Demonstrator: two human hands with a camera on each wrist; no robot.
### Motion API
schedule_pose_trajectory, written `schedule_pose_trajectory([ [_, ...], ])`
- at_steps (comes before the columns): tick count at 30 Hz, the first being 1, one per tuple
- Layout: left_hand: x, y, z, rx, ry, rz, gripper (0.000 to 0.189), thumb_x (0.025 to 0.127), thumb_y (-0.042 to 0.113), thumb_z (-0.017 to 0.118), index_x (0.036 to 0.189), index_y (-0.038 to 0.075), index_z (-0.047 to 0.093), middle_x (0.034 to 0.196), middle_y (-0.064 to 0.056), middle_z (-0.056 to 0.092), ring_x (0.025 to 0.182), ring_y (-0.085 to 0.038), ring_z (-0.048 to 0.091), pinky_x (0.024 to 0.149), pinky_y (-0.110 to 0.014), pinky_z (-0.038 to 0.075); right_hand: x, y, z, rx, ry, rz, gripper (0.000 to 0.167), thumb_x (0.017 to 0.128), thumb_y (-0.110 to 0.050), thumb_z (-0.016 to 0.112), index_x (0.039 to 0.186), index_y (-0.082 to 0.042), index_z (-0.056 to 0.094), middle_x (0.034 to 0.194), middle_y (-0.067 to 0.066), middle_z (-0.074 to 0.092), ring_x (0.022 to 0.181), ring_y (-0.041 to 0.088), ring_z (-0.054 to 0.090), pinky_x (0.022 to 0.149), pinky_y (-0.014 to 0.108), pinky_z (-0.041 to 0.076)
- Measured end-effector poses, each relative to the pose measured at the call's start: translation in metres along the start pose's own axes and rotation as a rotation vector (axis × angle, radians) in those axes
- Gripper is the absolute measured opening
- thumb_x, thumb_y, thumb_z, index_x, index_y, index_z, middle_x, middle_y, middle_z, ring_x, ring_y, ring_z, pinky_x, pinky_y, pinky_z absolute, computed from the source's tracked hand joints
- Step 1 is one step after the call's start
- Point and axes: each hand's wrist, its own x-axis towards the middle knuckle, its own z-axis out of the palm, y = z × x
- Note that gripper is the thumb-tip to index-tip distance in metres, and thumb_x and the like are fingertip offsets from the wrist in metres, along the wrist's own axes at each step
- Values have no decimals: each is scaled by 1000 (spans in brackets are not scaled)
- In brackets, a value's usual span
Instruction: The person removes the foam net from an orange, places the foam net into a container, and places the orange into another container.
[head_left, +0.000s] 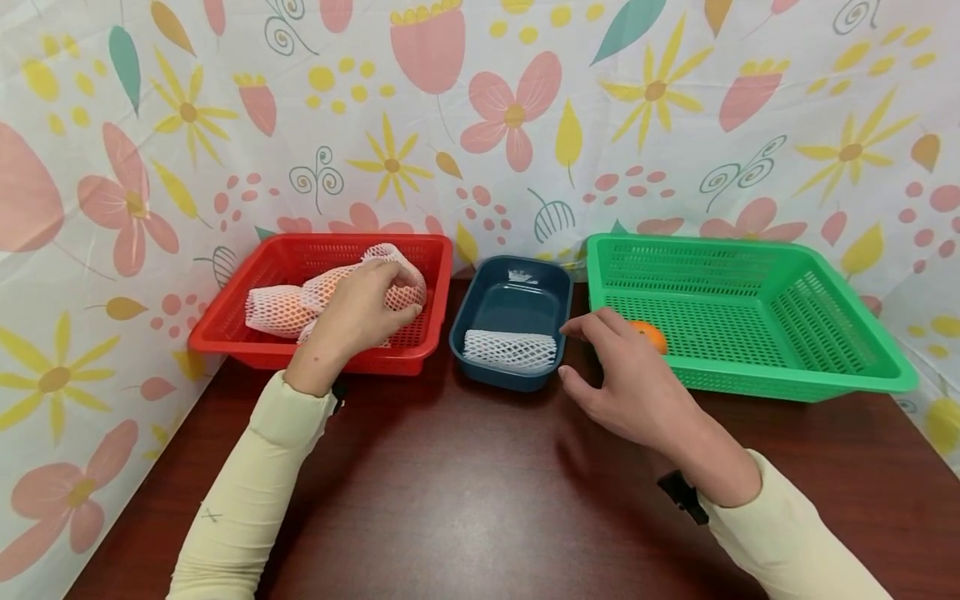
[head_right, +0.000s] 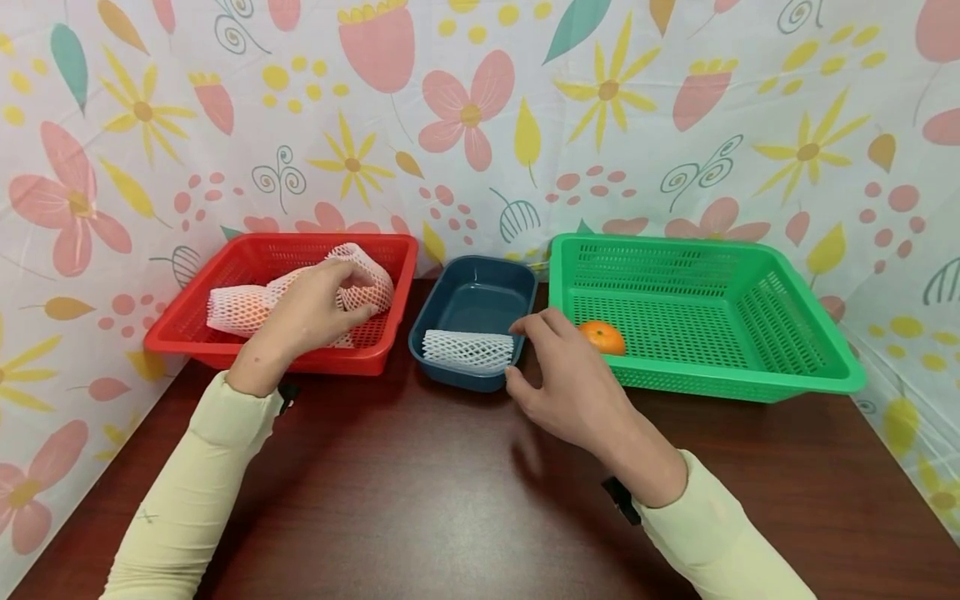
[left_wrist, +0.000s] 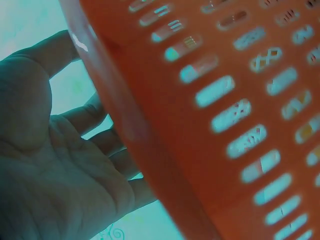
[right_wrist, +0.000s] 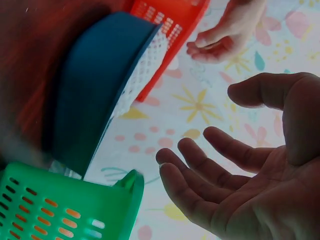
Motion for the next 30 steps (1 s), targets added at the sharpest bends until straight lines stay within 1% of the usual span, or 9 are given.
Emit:
schedule_pose_trajectory([
  [3, -1, -3, -2, 8, -12, -23, 54, 87, 28, 86, 135, 11, 67, 132, -10, 66, 122, -30, 60, 106, -53, 53, -5, -5, 2, -4, -18, -10, 41, 93, -19, 76, 130, -6, 63, 125, 7, 61, 111, 26, 61, 92, 47, 55],
  [5, -1, -7, -3, 5, -17, -21, 54, 87, 28, 86, 135, 10, 67, 132, -11, 66, 122, -31, 61, 106, -53, 52, -9, -7, 3, -9, -31, -8, 41, 93, -20, 76, 130, -6, 63, 126, 7, 60, 111, 25, 61, 92, 46, 55],
  [10, -3, -20, -10, 15, -29, -30, 52, 87, 26, 86, 132, 10, 68, 130, -13, 68, 120, -34, 62, 105, -54, 52, -20, -10, 7, -16, -51, -7, 40, 93, -20, 76, 128, -7, 64, 124, 2, 60, 107, 20, 62, 90, 44, 56],
  [16, -8, -31, -18, 14, -60, -81, 57, 86, 29, 86, 135, 8, 65, 132, -15, 66, 122, -35, 60, 104, -57, 52, -31, -10, 9, -20, -46, -19, 36, 92, -18, 77, 125, -11, 64, 124, 1, 61, 109, 20, 62, 91, 43, 56],
  [21, -9, -39, -23, 1, -92, -103, 60, 85, 32, 87, 136, 10, 64, 134, -14, 65, 124, -35, 59, 105, -58, 50, -38, -11, 11, -20, -56, -28, 37, 92, -19, 78, 126, -13, 64, 124, -2, 60, 108, 16, 61, 89, 41, 57],
  [25, -9, -46, -27, 47, -133, -108, 64, 85, 34, 86, 140, 10, 63, 139, -16, 63, 128, -36, 56, 108, -61, 47, -42, -12, 12, -33, -55, -40, 38, 91, -20, 79, 126, -14, 64, 123, -4, 59, 105, 12, 61, 87, 39, 57],
  [28, -11, -52, -30, 100, -157, -121, 66, 86, 34, 85, 143, 10, 61, 141, -18, 62, 130, -38, 55, 107, -63, 46, -43, -12, 13, -37, -51, -43, 38, 91, -20, 79, 126, -14, 64, 123, -4, 59, 104, 11, 60, 87, 39, 57],
  [30, -12, -55, -33, 118, -171, -136, 68, 85, 34, 86, 143, 9, 60, 141, -19, 62, 129, -39, 55, 106, -64, 47, -43, -12, 13, -35, -53, -43, 39, 91, -20, 79, 125, -15, 63, 123, -4, 59, 104, 10, 60, 86, 38, 57],
])
